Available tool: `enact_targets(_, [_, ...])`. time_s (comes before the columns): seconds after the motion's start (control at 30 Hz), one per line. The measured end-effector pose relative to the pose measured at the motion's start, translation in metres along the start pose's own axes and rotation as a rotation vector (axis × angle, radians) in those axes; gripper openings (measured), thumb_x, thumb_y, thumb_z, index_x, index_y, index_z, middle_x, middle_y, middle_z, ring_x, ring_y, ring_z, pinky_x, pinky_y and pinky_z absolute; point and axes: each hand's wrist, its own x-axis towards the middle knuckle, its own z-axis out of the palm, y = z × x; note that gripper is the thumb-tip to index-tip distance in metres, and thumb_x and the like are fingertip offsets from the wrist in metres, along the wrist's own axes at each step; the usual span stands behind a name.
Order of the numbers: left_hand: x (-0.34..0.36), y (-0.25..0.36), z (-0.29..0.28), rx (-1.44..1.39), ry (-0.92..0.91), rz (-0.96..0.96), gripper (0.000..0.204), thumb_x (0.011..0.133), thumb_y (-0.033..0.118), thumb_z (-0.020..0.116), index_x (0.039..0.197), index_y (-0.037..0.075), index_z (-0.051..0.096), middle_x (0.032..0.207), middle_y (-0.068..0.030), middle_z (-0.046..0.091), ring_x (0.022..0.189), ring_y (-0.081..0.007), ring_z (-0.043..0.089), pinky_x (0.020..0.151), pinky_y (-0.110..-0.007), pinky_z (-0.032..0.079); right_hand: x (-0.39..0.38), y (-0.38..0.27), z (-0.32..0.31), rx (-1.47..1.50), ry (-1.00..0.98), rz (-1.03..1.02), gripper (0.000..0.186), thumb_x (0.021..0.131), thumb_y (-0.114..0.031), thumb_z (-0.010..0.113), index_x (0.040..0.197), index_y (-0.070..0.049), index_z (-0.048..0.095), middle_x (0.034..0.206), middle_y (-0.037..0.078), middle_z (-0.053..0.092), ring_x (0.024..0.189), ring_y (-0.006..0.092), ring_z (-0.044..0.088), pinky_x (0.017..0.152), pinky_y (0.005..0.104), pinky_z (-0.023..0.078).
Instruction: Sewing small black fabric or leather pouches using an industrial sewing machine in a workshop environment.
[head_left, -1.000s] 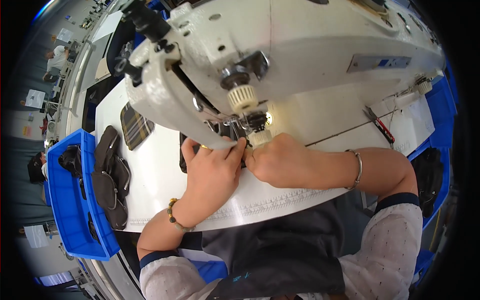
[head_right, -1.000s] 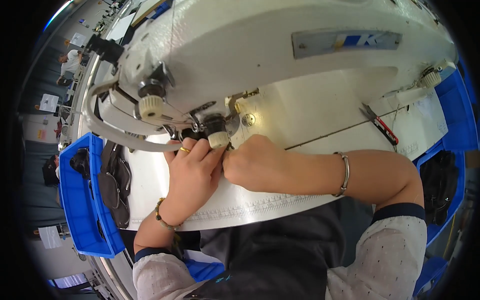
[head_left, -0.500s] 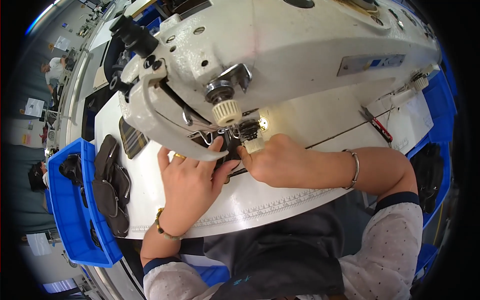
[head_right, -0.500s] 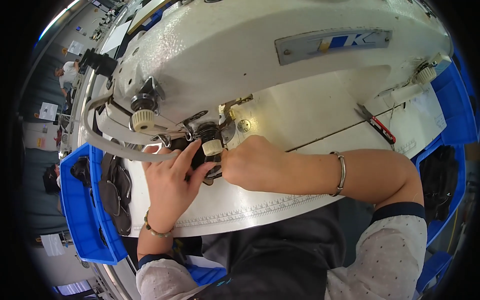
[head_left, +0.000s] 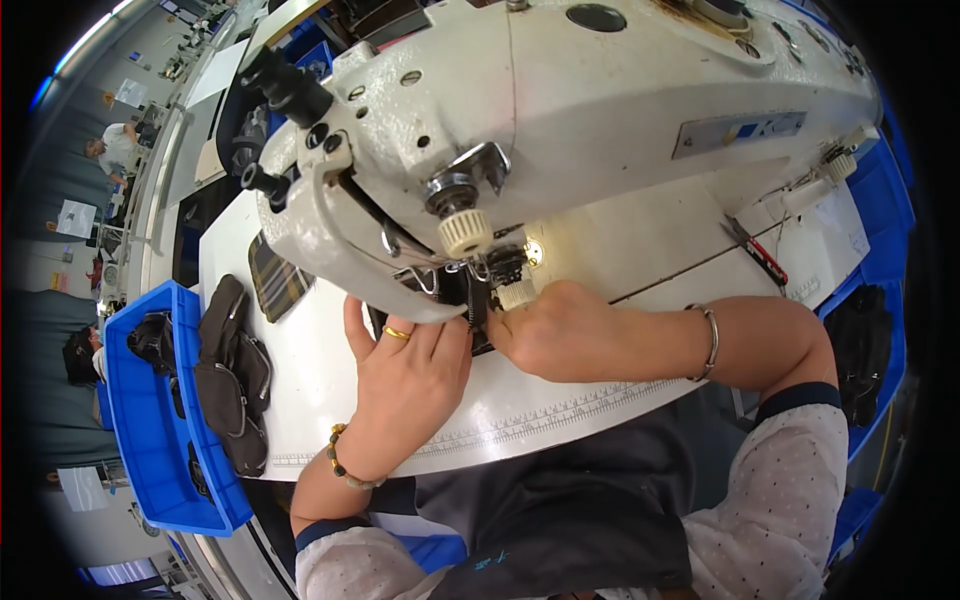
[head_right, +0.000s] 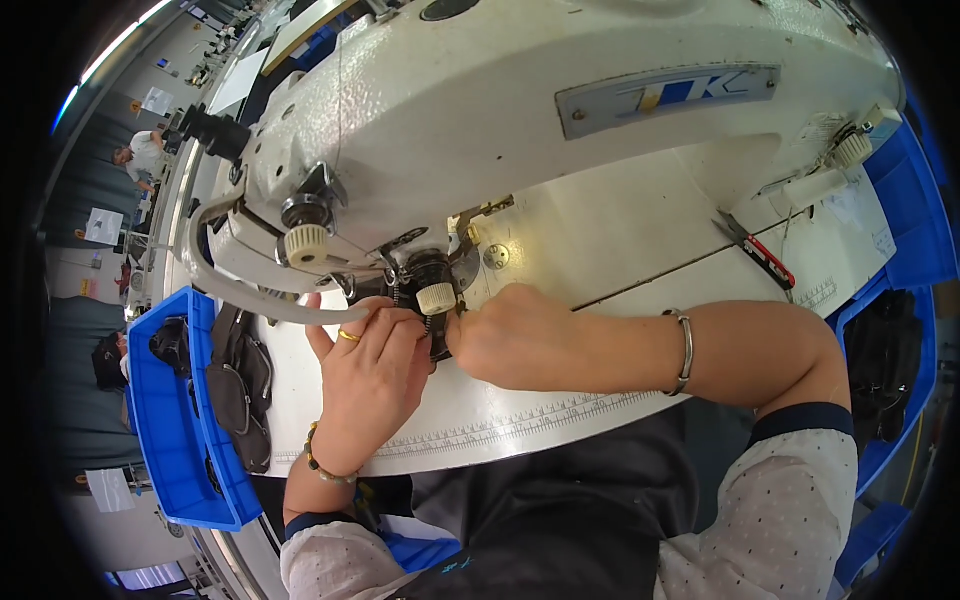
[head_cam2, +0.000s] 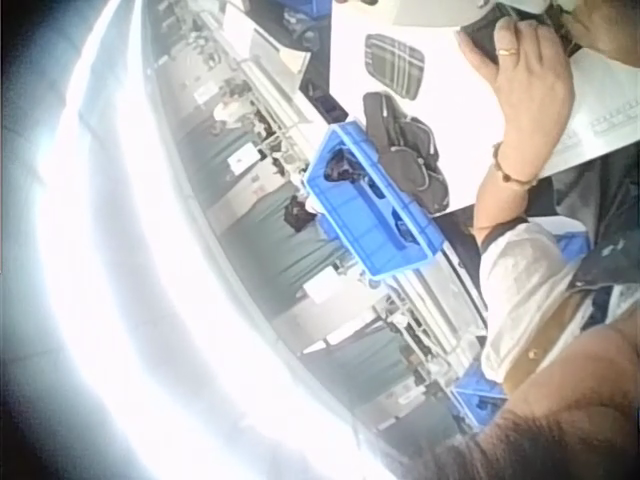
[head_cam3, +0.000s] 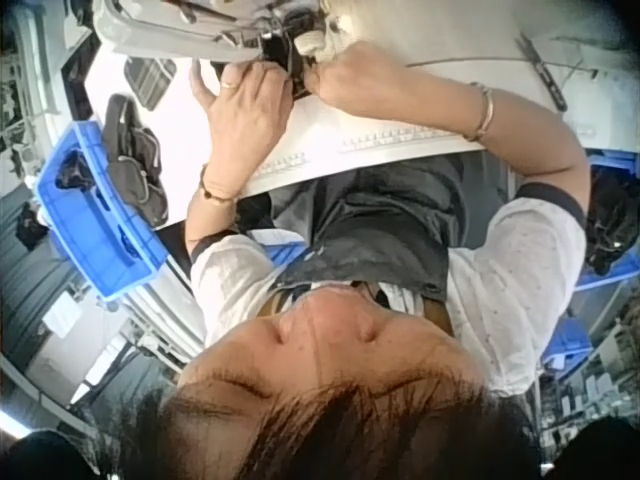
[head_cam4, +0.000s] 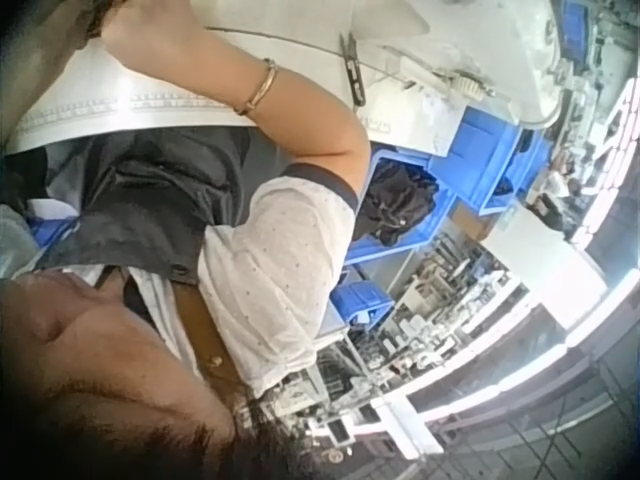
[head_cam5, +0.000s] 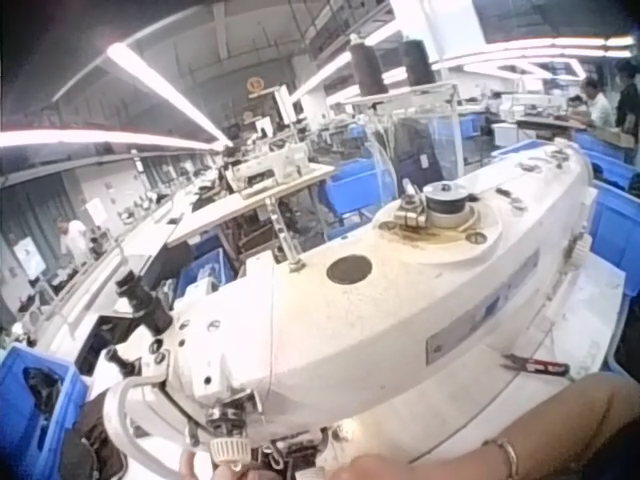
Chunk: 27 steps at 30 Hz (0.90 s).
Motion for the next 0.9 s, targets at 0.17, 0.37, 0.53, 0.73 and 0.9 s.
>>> enact_targets(0.17, [0.0, -0.001, -0.003, 0.031, 0.044, -0.014, 0.021, 0.073, 0.012, 0.072, 0.093, 0.012, 0.064, 0.084, 0.0057, 0.06, 0.094, -0.0149, 0.058, 0.106, -0.064, 0.01, -0.005, -0.008, 0.0, -0.05, -0.013, -0.076, 0.027, 0.074, -0.01, 0.059, 0.095, 0.006, 0.066, 0.055, 0.003, 0.055, 0.042, 0.0139, 0.054, 0.035, 0.0287, 0.039])
enact_targets(0.37, [-0.007, 0.001, 0.0, 0.03, -0.045, 0.025, 0.026, 0.07, 0.013, 0.073, 0.095, 0.015, 0.068, 0.081, 0.007, 0.06, 0.096, -0.0129, 0.057, 0.104, -0.067, 0.011, -0.005, -0.014, -0.005, -0.029, -0.033, -0.059, 0.015, 0.076, -0.009, 0.058, 0.083, 0.003, 0.064, 0.055, 0.006, 0.055, 0.043, 0.0164, 0.056, 0.036, 0.0304, 0.041])
enact_targets(0.53, [-0.003, 0.001, 0.002, 0.025, 0.037, 0.055, 0.033, 0.068, 0.012, 0.074, 0.1, 0.016, 0.067, 0.079, 0.0065, 0.059, 0.096, -0.0138, 0.057, 0.104, -0.066, 0.013, -0.005, -0.014, -0.005, 0.025, -0.003, -0.035, 0.012, 0.078, -0.008, 0.058, 0.07, 0.001, 0.06, 0.055, 0.009, 0.056, 0.046, 0.0196, 0.058, 0.038, 0.0326, 0.045])
enact_targets(0.73, [0.001, 0.0, -0.009, -0.16, -0.054, -0.031, 0.038, 0.067, 0.008, 0.073, 0.103, 0.016, 0.067, 0.079, 0.0038, 0.059, 0.096, -0.0162, 0.057, 0.104, -0.063, 0.014, -0.004, -0.013, -0.006, 0.026, 0.009, -0.036, 0.012, 0.077, -0.007, 0.059, 0.069, 0.001, 0.06, 0.055, 0.009, 0.057, 0.047, 0.0207, 0.059, 0.039, 0.0329, 0.045])
enact_targets(0.9, [0.0, -0.002, 0.0, -0.114, 0.048, -0.053, 0.034, 0.065, 0.006, 0.074, 0.097, 0.016, 0.069, 0.079, 0.0037, 0.059, 0.092, -0.0167, 0.058, 0.104, -0.061, 0.016, -0.005, -0.011, -0.004, -0.018, -0.016, -0.08, 0.024, 0.076, -0.008, 0.06, 0.094, 0.005, 0.067, 0.053, 0.004, 0.054, 0.041, 0.0146, 0.053, 0.034, 0.0288, 0.037])
